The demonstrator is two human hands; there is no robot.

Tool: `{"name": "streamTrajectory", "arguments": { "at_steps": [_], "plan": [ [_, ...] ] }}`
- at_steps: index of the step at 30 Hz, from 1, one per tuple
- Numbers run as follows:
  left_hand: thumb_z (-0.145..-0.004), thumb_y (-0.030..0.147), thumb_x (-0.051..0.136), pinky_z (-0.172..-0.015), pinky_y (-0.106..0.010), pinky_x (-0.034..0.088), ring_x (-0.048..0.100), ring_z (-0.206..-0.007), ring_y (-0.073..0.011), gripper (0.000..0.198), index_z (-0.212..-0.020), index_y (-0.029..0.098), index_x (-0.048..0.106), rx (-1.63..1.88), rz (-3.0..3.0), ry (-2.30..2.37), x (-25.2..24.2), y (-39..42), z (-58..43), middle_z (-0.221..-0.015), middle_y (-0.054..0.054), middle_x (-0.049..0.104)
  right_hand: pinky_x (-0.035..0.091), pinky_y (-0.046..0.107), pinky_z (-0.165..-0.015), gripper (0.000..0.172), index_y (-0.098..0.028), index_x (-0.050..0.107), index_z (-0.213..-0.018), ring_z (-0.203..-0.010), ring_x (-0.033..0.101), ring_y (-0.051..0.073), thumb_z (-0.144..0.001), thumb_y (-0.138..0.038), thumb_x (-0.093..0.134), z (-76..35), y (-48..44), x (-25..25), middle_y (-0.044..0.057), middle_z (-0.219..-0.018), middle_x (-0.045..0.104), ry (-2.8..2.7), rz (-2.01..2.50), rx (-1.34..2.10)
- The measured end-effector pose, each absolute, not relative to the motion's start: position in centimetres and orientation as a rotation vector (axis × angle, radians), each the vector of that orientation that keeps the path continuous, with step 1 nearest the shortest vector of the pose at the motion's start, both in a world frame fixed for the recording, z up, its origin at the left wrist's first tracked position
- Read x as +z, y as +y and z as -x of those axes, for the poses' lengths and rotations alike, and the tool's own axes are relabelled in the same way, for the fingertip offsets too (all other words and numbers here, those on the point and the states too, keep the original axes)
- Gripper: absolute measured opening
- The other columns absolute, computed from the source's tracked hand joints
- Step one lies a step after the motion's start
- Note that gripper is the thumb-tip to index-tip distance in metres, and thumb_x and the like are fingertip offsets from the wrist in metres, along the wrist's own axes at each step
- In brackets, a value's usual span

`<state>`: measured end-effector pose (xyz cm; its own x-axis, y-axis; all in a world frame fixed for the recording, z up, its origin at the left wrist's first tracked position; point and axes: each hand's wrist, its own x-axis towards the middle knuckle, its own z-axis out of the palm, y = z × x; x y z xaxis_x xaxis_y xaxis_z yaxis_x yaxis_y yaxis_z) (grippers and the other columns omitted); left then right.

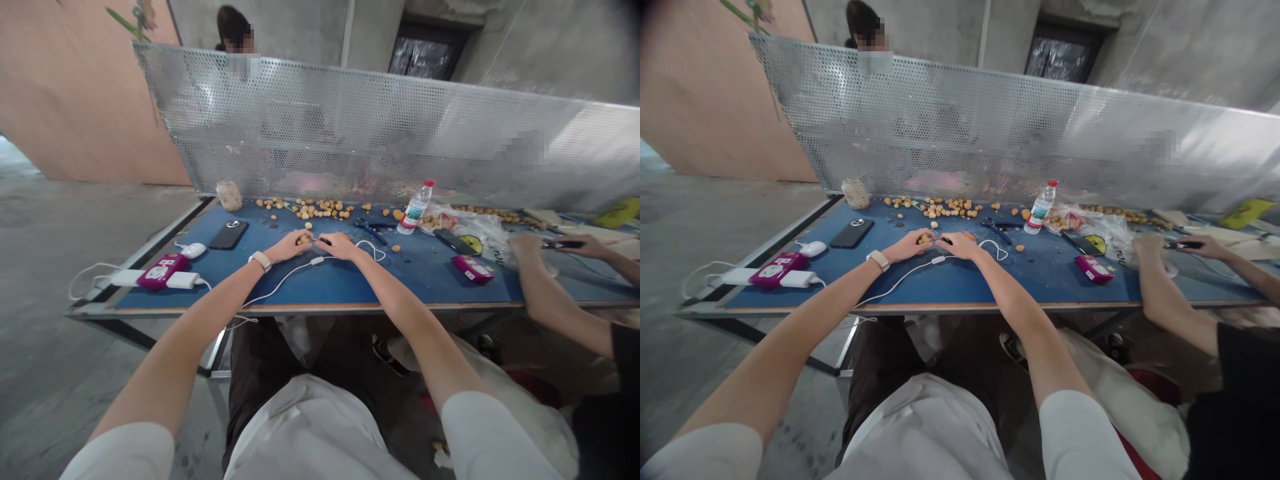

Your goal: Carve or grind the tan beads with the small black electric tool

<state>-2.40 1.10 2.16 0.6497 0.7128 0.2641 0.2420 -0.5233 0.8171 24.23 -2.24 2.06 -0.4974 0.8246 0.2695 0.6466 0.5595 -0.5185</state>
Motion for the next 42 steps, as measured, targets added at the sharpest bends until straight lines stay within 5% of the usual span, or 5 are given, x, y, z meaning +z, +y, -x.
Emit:
{"name": "streamTrajectory", "arguments": {
  "at_steps": [8,16,22,34,42],
  "plan": [
    [-0.091,0.038,0.083,-0.085,-0.031,0.051,0.060,-0.095,-0.0209,0.034,-0.119,0.020,0.074,0.824,-2.134,0.705,2.43,1.00,2.26,-0.102,-0.003,0.071,0.043,0.034,-0.086,0.058,-0.024,0.065,-0.092,-0.091,0.066,0.025,-0.122,-0.071,0.047,-24.24,-2.23,2.24,0.006,-0.088,0.074,-2.333,1.189,0.499],
    [-0.092,0.036,0.072,-0.058,-0.028,0.029,0.033,-0.062,-0.0130,0.032,-0.121,0.023,0.066,0.661,-1.708,0.629,1.65,1.55,1.94,-0.079,0.006,0.045,0.042,0.034,-0.085,0.058,-0.024,0.064,-0.092,-0.090,0.067,0.024,-0.122,-0.070,0.048,-24.36,-1.77,1.92,0.005,-0.090,0.074,-2.322,1.230,0.482],
    [-0.096,0.034,0.073,-0.057,-0.025,0.034,0.042,-0.061,-0.0124,0.028,-0.121,0.023,0.065,0.689,-1.727,0.622,2.15,1.11,2.16,-0.079,0.007,0.050,0.042,0.034,-0.085,0.056,-0.024,0.063,-0.092,-0.090,0.066,0.023,-0.121,-0.070,0.049,-24.37,-1.89,1.96,0.005,-0.091,0.075,-2.319,1.215,0.496],
    [-0.108,0.042,0.077,-0.056,-0.025,0.030,0.034,-0.058,-0.0123,0.027,-0.125,0.024,0.064,0.654,-1.801,0.637,2.02,1.16,2.22,-0.076,0.008,0.040,0.040,0.034,-0.084,0.059,-0.024,0.062,-0.090,-0.088,0.064,0.024,-0.119,-0.074,0.049,-24.47,-1.85,2.07,0.003,-0.082,0.070,-2.317,1.226,0.489],
    [-0.109,0.041,0.077,-0.064,-0.029,0.040,0.044,-0.066,-0.0151,0.037,-0.137,0.022,0.060,0.657,-1.972,0.638,2.14,0.97,2.61,-0.083,0.006,0.051,0.040,0.034,-0.083,0.058,-0.025,0.061,-0.090,-0.087,0.064,0.023,-0.119,-0.073,0.047,-24.24,-1.79,1.89,0.003,-0.085,0.071,-2.328,1.223,0.486]
  ]
}}
